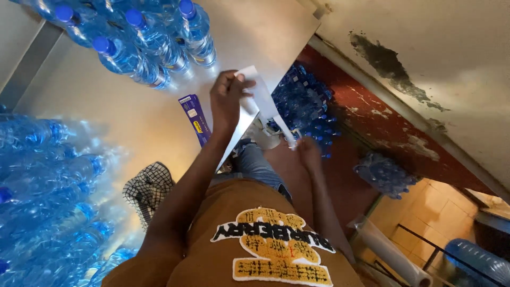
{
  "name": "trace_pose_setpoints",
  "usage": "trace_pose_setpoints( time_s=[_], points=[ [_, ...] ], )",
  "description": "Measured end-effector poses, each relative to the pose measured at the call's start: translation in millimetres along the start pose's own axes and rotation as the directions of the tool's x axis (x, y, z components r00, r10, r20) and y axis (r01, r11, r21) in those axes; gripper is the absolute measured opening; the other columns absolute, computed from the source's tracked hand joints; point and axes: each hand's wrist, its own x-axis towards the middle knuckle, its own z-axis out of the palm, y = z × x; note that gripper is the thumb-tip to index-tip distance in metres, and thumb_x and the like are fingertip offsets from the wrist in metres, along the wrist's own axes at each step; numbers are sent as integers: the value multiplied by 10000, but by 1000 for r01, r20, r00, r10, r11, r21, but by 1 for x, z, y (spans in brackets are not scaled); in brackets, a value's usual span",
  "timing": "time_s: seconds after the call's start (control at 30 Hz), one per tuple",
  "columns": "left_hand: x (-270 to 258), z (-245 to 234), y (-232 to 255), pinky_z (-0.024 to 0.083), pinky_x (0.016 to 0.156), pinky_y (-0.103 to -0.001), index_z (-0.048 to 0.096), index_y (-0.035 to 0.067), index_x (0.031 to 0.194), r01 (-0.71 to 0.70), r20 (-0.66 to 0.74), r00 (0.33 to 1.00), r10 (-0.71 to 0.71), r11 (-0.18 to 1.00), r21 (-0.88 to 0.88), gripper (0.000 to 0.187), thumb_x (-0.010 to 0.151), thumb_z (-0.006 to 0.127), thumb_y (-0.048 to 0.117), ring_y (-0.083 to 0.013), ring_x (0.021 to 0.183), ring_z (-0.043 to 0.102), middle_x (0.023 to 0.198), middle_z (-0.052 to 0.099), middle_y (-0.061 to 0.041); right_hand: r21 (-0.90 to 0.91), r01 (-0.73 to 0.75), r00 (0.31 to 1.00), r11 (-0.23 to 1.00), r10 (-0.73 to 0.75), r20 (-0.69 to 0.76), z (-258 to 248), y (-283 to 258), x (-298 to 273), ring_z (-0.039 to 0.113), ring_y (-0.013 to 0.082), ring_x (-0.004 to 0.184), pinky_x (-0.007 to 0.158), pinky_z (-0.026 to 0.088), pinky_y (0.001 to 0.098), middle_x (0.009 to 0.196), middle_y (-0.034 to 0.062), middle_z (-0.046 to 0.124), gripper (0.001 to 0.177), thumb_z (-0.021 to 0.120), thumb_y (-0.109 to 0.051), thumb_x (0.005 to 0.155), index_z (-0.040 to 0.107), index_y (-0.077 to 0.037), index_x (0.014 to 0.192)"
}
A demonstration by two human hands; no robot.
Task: Manually applying adhesive labels to plastic water bottles at a workspace.
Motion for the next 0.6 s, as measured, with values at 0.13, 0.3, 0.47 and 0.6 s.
trace_pose_setpoints(
  time_s=[0.13, 0.3, 0.47, 0.6],
  points=[
    [1, 8, -9, 622, 1095, -554, 679, -18, 1226, -344, 90, 939, 332, 902, 261, 120, 1133, 704, 52, -492, 1320, 681, 1343, 686, -264, 11, -38, 940, 999, 32, 339, -6, -66, 76, 781, 431, 1062, 917, 616, 539, 1092, 252, 787, 481, 532, -436, 1127, 720, -19, 1276],
    [-24, 41, -79, 495, 1198, -588, 637, 62, 1345, -353, 282, 922, 265, 874, 333, 320, 1052, 760, 108, -494, 1437, 587, 1479, 631, -243, 760, -233, 958, 607, 10, 286, -56, -341, 69, 788, 268, 946, 827, 646, 390, 1120, 147, 734, 504, 630, -473, 1099, 615, -74, 1407],
    [14, 58, -88, 434, 1258, -642, 492, 82, 1617, -310, 491, 864, 117, 891, 333, 855, 890, 932, 187, -555, 1511, 513, 1622, 508, -315, 806, -82, 962, 586, 257, -88, -62, -328, 101, 754, 194, 715, 654, 621, 227, 900, 133, 703, 212, 799, -131, 1039, 671, -74, 1197],
    [169, 33, -168, 476, 1192, -577, 322, 19, 1684, -223, 304, 950, 70, 835, 503, 1090, 968, 930, 573, -513, 1449, 521, 1670, 424, -323, 565, -181, 894, 805, 374, -246, -100, -282, 81, 745, 161, 844, 763, 647, 327, 1025, 63, 713, 342, 737, -221, 1052, 668, -131, 1375]
  ],
)
